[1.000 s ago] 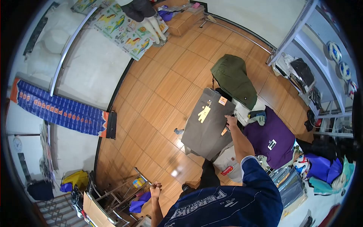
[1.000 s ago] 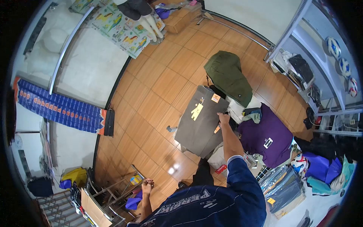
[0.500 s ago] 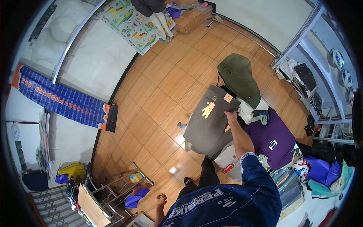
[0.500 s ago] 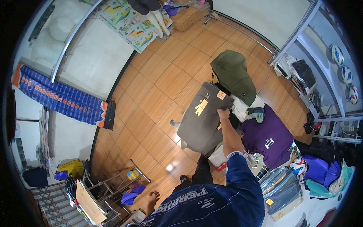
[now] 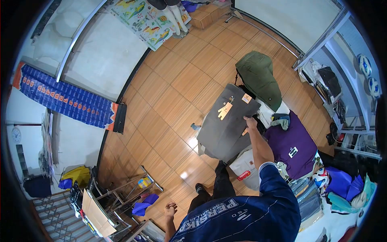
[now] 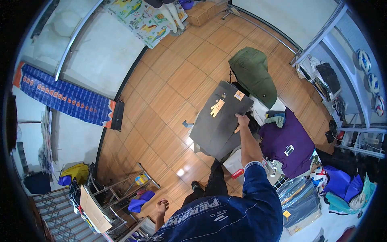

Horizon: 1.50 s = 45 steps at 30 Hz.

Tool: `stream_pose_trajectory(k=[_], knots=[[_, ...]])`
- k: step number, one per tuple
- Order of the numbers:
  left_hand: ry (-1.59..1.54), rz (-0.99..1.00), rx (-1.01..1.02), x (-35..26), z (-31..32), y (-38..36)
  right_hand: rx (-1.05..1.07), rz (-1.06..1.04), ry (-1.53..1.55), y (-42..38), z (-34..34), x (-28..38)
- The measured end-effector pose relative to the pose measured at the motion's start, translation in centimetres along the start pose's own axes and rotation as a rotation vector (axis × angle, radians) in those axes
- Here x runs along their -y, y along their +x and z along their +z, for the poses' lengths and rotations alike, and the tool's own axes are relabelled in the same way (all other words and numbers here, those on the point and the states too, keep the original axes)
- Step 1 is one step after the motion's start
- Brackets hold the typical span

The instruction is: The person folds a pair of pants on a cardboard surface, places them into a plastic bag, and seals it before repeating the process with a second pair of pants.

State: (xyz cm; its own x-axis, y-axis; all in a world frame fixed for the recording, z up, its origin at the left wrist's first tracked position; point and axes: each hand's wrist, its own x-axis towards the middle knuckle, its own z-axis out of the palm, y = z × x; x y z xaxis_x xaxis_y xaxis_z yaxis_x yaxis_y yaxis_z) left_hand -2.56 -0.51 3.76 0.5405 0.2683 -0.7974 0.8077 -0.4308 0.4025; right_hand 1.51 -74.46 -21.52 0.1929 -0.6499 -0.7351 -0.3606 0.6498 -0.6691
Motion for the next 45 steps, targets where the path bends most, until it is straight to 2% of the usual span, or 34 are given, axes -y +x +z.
stream_pose_trajectory(k=[1, 4, 7, 10, 13, 17, 20, 22, 23, 24, 25, 26, 27, 29, 32, 33, 35, 37, 39, 40, 42, 43, 45], knots=[[-0.004, 0.012, 0.003, -0.2, 0.3, -0.1, 0.027, 0.020, 0.027, -1.5, 0.0, 1.4], [-0.008, 0.051, 0.015, -0.9, 0.7, 0.1, -0.082, 0.116, 0.199, -4.0, 0.8, 4.7], [-0.002, 0.068, 0.013, -1.2, 0.8, 0.0, -0.166, -0.343, 0.046, -1.6, 1.9, 3.9], [-0.005, 0.065, -0.009, -1.3, 0.8, -0.5, -0.166, -0.569, -0.051, -3.0, 2.7, 5.0], [-0.030, 0.077, 0.026, -0.3, 0.9, 0.0, -0.154, -0.553, -0.296, -5.7, 3.9, 5.9], [-0.005, 0.115, 0.060, 0.6, 1.4, 1.3, -0.166, -0.717, -0.532, -11.3, 5.9, 5.0], [0.001, 0.190, 0.072, 0.2, 2.5, 1.5, 0.021, -0.751, -0.443, -25.1, 6.2, 9.3], [-0.001, 0.257, 0.096, -0.1, 2.7, 2.3, 0.235, -0.894, -0.312, -28.1, 7.6, 7.4], [-0.005, 0.288, 0.106, -0.3, 2.5, 2.8, 0.223, -0.932, -0.376, -32.7, 7.6, 7.9], [-0.011, 0.321, 0.114, -0.7, 2.4, 3.2, 0.354, -0.978, -0.365, -33.8, 8.3, 6.2], [-0.020, 0.353, 0.121, -1.0, 2.3, 3.6, 0.374, -0.974, -0.510, -35.2, 8.6, 4.1], [-0.027, 0.378, 0.124, -1.3, 1.9, 4.0, 0.518, -1.081, -0.380, -38.5, 8.5, 3.8], [-0.038, 0.403, 0.124, -1.6, 1.4, 4.3, 0.462, -1.205, -0.462, -40.7, 8.6, 1.7], [-0.080, 0.497, 0.119, -2.0, 0.0, 4.6, 0.669, -1.330, -0.465, -44.1, 9.0, -1.2], [-0.209, 0.646, 0.085, -3.0, -3.2, 3.1, 1.012, -1.105, -0.610, -54.7, 7.4, 1.0], [-0.278, 0.653, 0.063, -3.3, -4.7, 2.1, 1.042, -1.245, -0.616, -57.7, 7.1, 1.5], [-0.422, 0.726, 0.034, -3.4, -8.1, -0.4, 1.203, -1.205, -0.713, -61.6, 7.7, 1.6], [-0.557, 0.806, -0.030, -2.0, -12.0, -1.2, 1.345, -1.120, -0.637, -67.5, 8.3, 2.5], [-0.640, 0.948, 0.123, -0.7, -17.1, -4.3, 1.425, -1.113, -0.582, -72.7, 9.2, 2.5], [-0.790, 1.016, 0.153, 0.3, -19.1, -4.3, 1.447, -1.086, -0.649, -74.9, 9.8, 2.4], [-0.912, 1.064, 0.298, 4.3, -23.6, -6.7, 1.477, -1.073, -0.707, -77.2, 12.0, 0.9], [-0.970, 1.091, 0.372, 6.1, -25.7, -8.5, 1.532, -1.045, -0.561, -78.7, 13.0, -0.5], [-0.972, 1.202, 0.111, 8.7, -29.1, -11.1, 1.509, -0.947, -0.582, -80.6, 15.1, -2.3]])
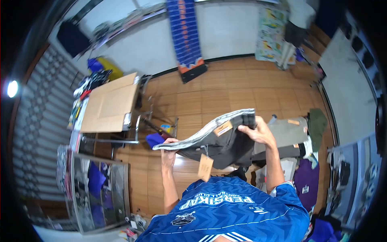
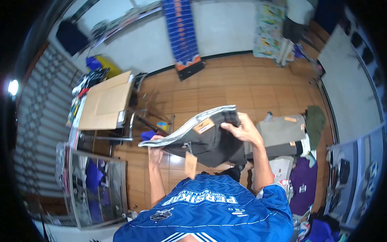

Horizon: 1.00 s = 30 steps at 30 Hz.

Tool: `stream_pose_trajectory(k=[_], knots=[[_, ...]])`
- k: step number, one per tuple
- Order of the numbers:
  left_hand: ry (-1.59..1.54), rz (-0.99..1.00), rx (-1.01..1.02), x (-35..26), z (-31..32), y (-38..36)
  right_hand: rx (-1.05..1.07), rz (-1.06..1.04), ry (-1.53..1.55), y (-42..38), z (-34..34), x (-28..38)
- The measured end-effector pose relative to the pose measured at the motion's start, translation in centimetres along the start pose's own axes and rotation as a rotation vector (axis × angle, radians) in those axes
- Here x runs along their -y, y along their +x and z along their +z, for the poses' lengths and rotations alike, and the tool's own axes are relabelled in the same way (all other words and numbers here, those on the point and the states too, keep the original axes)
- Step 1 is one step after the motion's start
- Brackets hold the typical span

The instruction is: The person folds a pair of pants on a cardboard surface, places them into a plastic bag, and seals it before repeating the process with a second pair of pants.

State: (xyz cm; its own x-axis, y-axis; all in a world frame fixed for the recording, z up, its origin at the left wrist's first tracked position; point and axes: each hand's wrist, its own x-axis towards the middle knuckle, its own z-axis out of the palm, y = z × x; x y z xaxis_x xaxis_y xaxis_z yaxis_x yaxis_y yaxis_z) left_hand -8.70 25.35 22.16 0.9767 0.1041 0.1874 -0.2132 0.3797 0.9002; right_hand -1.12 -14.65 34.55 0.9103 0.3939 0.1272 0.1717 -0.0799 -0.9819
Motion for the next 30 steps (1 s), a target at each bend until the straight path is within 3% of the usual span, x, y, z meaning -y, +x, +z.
stream_pose_trajectory(k=[2, 4, 15, 18, 19, 20, 23, 26, 27, 30], knots=[[0.072, 0.130, -0.228, -5.7, 1.0, -0.8, -0.048, 0.028, -0.046, 2.2, 2.2, 0.5], [0.292, 0.124, -0.236, -8.7, -1.3, -2.2, -0.094, -0.001, 0.003, 4.3, 4.5, 1.5], [0.444, 0.342, -0.409, -19.2, -5.7, -1.2, 0.154, -0.157, -0.151, 18.6, 12.5, 3.0], [0.733, 0.402, -0.403, -22.4, -7.2, 0.7, -0.038, -0.271, -0.246, 23.6, 16.0, 4.1], [0.796, 0.381, -0.400, -23.6, -7.7, 1.3, -0.111, -0.210, -0.437, 25.1, 17.0, 5.1], [0.835, 0.382, -0.385, -24.4, -8.4, 2.2, -0.185, -0.313, -0.466, 26.8, 18.7, 5.8], [0.876, 0.467, -0.382, -26.5, -10.2, 5.0, -0.278, -0.313, -0.529, 32.0, 22.9, 8.5], [0.889, 0.461, -0.419, -29.6, -11.5, 8.2, -0.282, -0.476, -0.489, 38.6, 26.2, 9.3], [0.909, 0.477, -0.431, -30.4, -12.3, 9.3, -0.282, -0.441, -0.459, 39.9, 27.8, 10.8], [0.937, 0.543, -0.495, -32.2, -14.9, 12.0, -0.281, -0.546, -0.227, 47.9, 31.7, 9.6]])
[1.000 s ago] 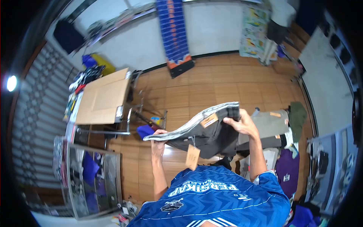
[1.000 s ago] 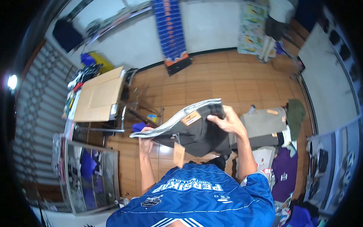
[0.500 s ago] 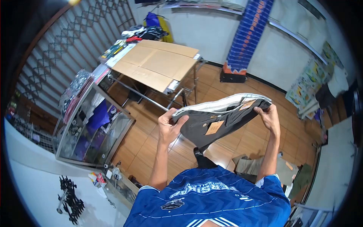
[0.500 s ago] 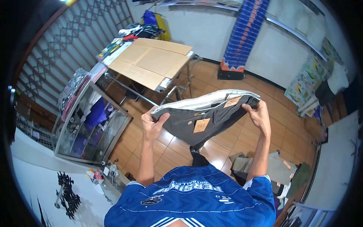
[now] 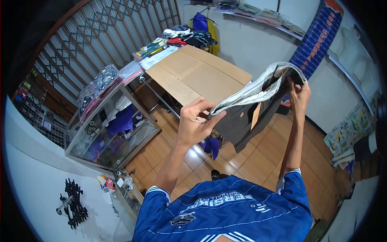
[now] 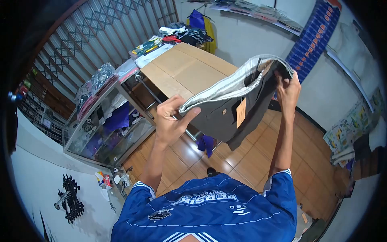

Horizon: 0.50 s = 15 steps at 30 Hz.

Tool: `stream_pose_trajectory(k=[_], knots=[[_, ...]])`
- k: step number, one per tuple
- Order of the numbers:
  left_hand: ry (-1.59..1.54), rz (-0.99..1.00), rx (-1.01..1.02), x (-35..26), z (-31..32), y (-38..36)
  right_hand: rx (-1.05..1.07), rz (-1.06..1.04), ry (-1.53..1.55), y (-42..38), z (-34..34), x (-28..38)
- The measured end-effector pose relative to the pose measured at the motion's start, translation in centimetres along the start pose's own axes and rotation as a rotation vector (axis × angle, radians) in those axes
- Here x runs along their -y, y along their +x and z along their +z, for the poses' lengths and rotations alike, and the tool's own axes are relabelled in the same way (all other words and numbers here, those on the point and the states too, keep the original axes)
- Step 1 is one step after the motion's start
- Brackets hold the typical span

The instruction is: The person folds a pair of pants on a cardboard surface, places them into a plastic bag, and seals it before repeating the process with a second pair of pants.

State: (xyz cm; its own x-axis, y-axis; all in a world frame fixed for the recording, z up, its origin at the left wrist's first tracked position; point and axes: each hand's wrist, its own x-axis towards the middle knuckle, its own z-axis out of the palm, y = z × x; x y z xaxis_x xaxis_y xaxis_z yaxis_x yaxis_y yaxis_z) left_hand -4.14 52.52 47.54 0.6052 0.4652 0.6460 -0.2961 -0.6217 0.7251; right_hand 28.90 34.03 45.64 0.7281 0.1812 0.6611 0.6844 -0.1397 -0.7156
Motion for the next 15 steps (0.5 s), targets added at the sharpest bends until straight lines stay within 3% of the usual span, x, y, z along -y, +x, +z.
stream_pose_trajectory(k=[3, 9, 15], knots=[[0.081, 0.067, -0.057, 2.2, -1.2, 2.9, 0.014, -0.038, 0.166, 4.1, 6.6, -1.2], [0.121, -0.037, -0.131, 8.6, -5.2, 6.6, 0.116, -0.047, 0.373, 8.4, 20.2, -3.5], [0.169, -0.074, -0.160, 18.6, -9.9, 8.1, 0.100, 0.001, 0.418, 6.5, 31.4, -5.7]])
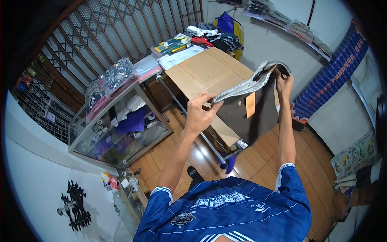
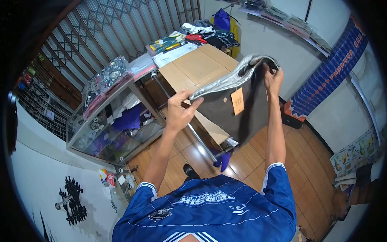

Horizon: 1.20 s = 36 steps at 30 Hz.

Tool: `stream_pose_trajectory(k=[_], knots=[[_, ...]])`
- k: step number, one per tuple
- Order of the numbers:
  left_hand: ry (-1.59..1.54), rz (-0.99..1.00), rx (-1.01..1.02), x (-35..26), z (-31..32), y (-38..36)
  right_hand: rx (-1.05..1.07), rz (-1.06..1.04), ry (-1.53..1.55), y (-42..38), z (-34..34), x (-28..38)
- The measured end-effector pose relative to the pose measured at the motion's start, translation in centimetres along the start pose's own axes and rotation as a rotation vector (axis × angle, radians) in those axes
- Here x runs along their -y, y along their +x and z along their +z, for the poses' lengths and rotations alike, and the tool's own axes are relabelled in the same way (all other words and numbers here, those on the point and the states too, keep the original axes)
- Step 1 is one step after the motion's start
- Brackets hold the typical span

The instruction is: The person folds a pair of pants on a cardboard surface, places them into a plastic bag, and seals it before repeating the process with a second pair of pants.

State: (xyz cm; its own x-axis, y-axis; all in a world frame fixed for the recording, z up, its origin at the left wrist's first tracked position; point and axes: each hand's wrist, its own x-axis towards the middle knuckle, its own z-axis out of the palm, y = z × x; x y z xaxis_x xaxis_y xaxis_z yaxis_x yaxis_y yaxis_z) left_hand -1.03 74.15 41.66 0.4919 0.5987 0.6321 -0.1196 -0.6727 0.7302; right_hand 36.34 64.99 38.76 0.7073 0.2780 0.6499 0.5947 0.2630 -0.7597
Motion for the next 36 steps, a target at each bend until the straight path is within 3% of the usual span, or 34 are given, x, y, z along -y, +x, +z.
stream_pose_trajectory(k=[4, 11, 14, 15, 17, 21, 24, 28, 36], knots=[[-0.002, -0.037, 0.037, 7.8, -1.5, 1.0, -0.110, 0.062, -0.073, -1.3, 5.2, -7.4], [0.032, -0.225, 0.228, 18.3, -3.4, 2.1, -0.209, 0.288, -0.431, -7.3, 10.5, -13.4], [0.070, -0.330, 0.300, 22.0, -3.9, 1.9, -0.228, 0.282, -0.534, -11.1, 11.2, -14.6], [0.100, -0.352, 0.339, 23.2, -4.1, 1.9, -0.223, 0.379, -0.369, -12.4, 11.7, -13.8], [0.160, -0.384, 0.407, 26.3, -4.1, 2.0, -0.171, 0.498, -0.429, -14.9, 12.0, -12.2], [-0.078, -0.367, 0.419, 32.1, -2.8, 1.8, -0.221, 0.474, -0.406, -19.1, 11.8, -13.8], [-0.006, -0.424, 0.545, 34.2, -2.4, 3.3, -0.280, 0.461, -0.402, -19.2, 12.6, -13.0], [-0.137, -0.578, 0.650, 37.6, -0.2, 5.9, -0.352, 0.480, -0.418, -18.6, 13.4, -12.9], [-0.039, -0.473, 0.805, 39.0, 7.6, 12.3, -0.441, 0.516, -0.460, -18.2, 14.5, -13.0]])
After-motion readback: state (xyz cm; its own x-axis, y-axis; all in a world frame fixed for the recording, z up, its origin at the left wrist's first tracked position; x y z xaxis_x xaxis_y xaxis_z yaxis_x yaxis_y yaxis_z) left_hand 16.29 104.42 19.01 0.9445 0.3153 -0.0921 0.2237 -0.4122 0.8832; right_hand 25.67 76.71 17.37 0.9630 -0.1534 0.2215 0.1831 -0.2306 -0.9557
